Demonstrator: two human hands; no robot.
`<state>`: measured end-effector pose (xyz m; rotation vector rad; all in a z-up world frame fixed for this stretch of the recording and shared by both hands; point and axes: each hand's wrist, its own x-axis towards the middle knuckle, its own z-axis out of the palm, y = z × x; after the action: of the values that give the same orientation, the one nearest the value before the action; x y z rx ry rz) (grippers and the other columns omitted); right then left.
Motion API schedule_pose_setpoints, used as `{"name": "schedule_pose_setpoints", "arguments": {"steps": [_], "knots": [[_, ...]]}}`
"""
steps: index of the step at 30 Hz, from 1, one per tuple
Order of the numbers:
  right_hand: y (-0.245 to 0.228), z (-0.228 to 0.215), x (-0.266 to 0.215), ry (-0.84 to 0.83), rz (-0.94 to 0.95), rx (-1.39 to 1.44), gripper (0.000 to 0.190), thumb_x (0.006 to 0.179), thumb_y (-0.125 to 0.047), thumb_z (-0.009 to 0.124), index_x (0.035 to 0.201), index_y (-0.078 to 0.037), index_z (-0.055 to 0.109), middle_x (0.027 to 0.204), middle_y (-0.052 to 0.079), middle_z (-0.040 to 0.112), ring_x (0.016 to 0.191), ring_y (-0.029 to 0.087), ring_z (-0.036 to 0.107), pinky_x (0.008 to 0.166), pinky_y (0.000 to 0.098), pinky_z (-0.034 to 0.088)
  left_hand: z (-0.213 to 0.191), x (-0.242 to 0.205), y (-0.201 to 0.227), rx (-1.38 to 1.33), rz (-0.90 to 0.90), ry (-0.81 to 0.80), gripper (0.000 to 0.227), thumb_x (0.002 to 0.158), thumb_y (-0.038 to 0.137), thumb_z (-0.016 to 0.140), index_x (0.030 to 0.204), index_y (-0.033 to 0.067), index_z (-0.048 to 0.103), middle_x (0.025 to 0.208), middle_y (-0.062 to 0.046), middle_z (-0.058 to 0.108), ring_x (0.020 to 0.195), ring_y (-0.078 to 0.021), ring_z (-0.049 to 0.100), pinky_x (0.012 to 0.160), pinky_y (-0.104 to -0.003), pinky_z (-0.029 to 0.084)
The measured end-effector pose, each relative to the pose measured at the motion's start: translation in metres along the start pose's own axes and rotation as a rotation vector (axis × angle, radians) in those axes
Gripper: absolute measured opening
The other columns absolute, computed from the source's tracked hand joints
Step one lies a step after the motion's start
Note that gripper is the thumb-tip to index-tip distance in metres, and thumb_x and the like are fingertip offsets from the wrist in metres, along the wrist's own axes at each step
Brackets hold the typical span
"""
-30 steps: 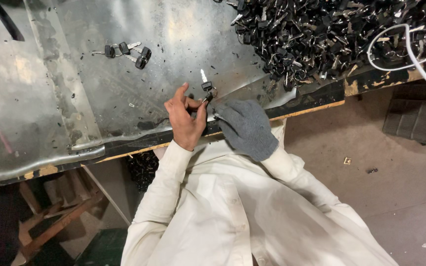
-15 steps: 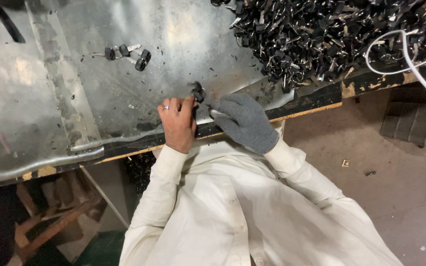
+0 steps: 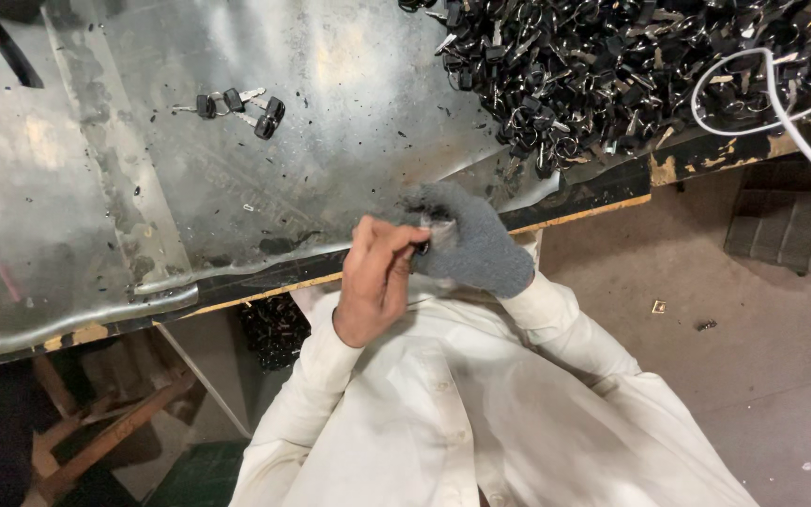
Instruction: The person repeatedly picks up small black key blanks and metal key rings from a large pile on a metal table, then joins them together by hand. The assembled keys are placed into a smaller pile on the table.
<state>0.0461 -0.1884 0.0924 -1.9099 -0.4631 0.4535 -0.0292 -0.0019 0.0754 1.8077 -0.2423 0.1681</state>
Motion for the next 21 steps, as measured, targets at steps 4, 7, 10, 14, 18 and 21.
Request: {"name": "schedule_pose_setpoints", "arguments": {"steps": [4,7,10,14,18,21], "knots": [[-0.003,-0.015,0.016,0.237,-0.040,-0.329,0.053,0.087,-0.015,0.080,0.135,-0.002,0.062,0.108,0.013,0.073,0.098,0.024,0.071,0.085,0.0380,0.060,0.005,0.034,-0.011,0.540,0.218,-0.036,0.035,0.096,0.001,0.064,0.130,0.0077,0.061,0.105,-0.011,0.058,0.103,-0.0282,0.054,0.100,-0.046,0.034],[0.001,-0.018,0.015,0.425,-0.145,-0.723,0.059,0.092,-0.017,0.079,0.142,0.005,0.054,0.110,0.020,0.067,0.097,0.035,0.062,0.083,0.0465,0.051,0.010,0.055,-0.039,0.788,0.161,-0.032,0.031,0.099,0.011,0.071,0.129,0.0102,0.063,0.101,-0.007,0.060,0.099,-0.0263,0.055,0.097,-0.048,0.033],[0.005,-0.009,0.006,0.421,-0.301,-0.729,0.062,0.089,-0.017,0.075,0.141,0.007,0.052,0.121,0.025,0.065,0.104,0.041,0.061,0.092,0.0494,0.048,0.009,0.056,-0.057,0.770,0.080,0.022,0.035,0.094,0.011,0.071,0.128,0.0105,0.063,0.103,-0.006,0.063,0.100,-0.0255,0.057,0.096,-0.045,0.033],[0.011,0.011,-0.007,0.362,-0.339,-0.581,0.044,0.090,-0.012,0.075,0.130,0.000,0.061,0.117,0.018,0.066,0.106,0.038,0.064,0.098,0.0494,0.049,0.011,0.037,-0.064,0.571,0.000,0.176,0.029,0.090,0.007,0.072,0.119,0.0090,0.068,0.099,-0.005,0.065,0.096,-0.0242,0.058,0.094,-0.041,0.033],[0.014,0.014,0.003,0.334,-0.219,-0.533,0.033,0.088,-0.013,0.077,0.119,-0.004,0.068,0.116,0.015,0.070,0.104,0.036,0.066,0.093,0.0471,0.050,0.017,0.031,-0.065,0.509,-0.009,0.241,0.018,0.089,0.003,0.073,0.105,0.0088,0.070,0.094,-0.005,0.063,0.091,-0.0243,0.057,0.094,-0.039,0.033],[0.010,0.012,0.011,0.290,-0.244,-0.476,0.039,0.089,-0.015,0.077,0.125,-0.004,0.068,0.116,0.017,0.069,0.105,0.035,0.067,0.091,0.0445,0.052,0.015,0.030,-0.066,0.498,-0.010,0.233,0.016,0.091,-0.001,0.071,0.105,0.0070,0.069,0.090,-0.005,0.060,0.088,-0.0241,0.054,0.093,-0.038,0.032]]}}
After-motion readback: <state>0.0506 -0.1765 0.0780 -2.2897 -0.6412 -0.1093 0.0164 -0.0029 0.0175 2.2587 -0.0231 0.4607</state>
